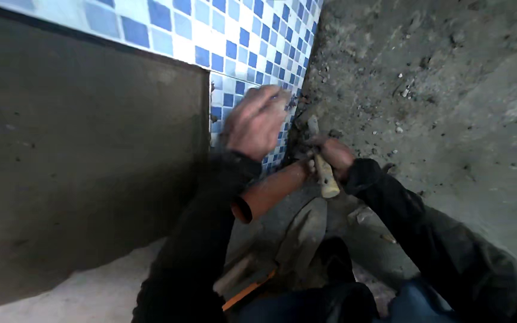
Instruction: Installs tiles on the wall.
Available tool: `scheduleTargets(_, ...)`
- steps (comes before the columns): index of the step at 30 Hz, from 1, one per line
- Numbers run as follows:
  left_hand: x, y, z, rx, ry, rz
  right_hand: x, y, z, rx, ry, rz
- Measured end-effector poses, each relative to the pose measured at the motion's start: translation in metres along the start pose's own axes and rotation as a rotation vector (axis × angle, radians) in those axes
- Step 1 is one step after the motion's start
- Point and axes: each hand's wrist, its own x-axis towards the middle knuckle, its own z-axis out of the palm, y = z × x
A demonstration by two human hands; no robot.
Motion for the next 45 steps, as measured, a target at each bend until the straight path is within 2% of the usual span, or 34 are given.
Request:
scheduleTargets(2,-0.043,0.012,-0.033,-0.058,0.296,-0.055,-0.005,0.004,-0.009,-0.046,0.032,-0.008)
scheduleTargets(4,-0.096,0.026,-0.056,0.009,0.497,-0.180,-0.009,0.008,-0.016,-0.148,0.073,-0.053)
scheduleTargets(6,-0.155,0.035,-0.057,0.090,0.618,-0.329,-0.017,0.011,-0.020,-0.296,0.121,-0.124)
scheduleTargets(8,-0.205,0.040,-0.037,0.114,0.719,-0.527,-0.021,0.020,-0.027,-0.479,0.145,-0.204)
scheduleTargets(10,-0.240,0.048,-0.010,0.083,0.726,-0.797,-0.020,0.030,-0.040,-0.683,0.164,-0.285)
scheduleTargets(12,-0.258,0.058,0.010,-0.029,0.613,-1.059,-0.024,0.036,-0.049,-0.910,0.203,-0.306)
scheduleTargets(14,-0.264,0.060,0.026,-0.161,0.510,-1.193,-0.031,0.041,-0.053,-1.097,0.291,-0.279)
scheduleTargets(16,-0.266,0.055,0.042,-0.268,0.474,-1.210,-0.033,0.048,-0.057,-1.266,0.374,-0.303)
scheduleTargets(18,-0.266,0.048,0.057,-0.319,0.508,-1.178,-0.036,0.048,-0.061,-1.389,0.396,-0.327)
scheduleTargets(21,-0.263,0.039,0.066,-0.307,0.584,-1.121,-0.041,0.042,-0.062,-1.535,0.385,-0.321)
scheduleTargets(23,-0.261,0.034,0.069,-0.270,0.620,-1.109,-0.046,0.031,-0.061,-1.638,0.333,-0.387)
scheduleTargets(28,-0.258,0.028,0.074,-0.268,0.654,-1.113,-0.079,-0.027,-0.014,-1.764,0.220,-0.528)
scheduleTargets(31,-0.256,0.030,0.072,-0.265,0.682,-1.112,-0.086,-0.043,0.005,-1.778,0.185,-0.603)
scheduleTargets(34,-0.252,0.032,0.069,-0.269,0.690,-1.129,-0.081,-0.032,-0.003,-1.788,0.203,-0.550)
scheduleTargets(38,-0.250,0.030,0.068,-0.267,0.644,-1.159,-0.063,0.002,-0.027,-1.752,0.211,-0.378)
scheduleTargets(40,-0.250,0.029,0.070,-0.251,0.656,-1.152,-0.056,0.011,-0.035,-1.736,0.197,-0.380)
scheduleTargets(42,-0.249,0.027,0.075,-0.222,0.679,-1.156,-0.054,0.009,-0.032,-1.714,0.189,-0.483)
scheduleTargets(45,-0.250,0.027,0.081,-0.167,0.717,-1.134,-0.054,-0.016,-0.008,-1.711,0.150,-0.820)
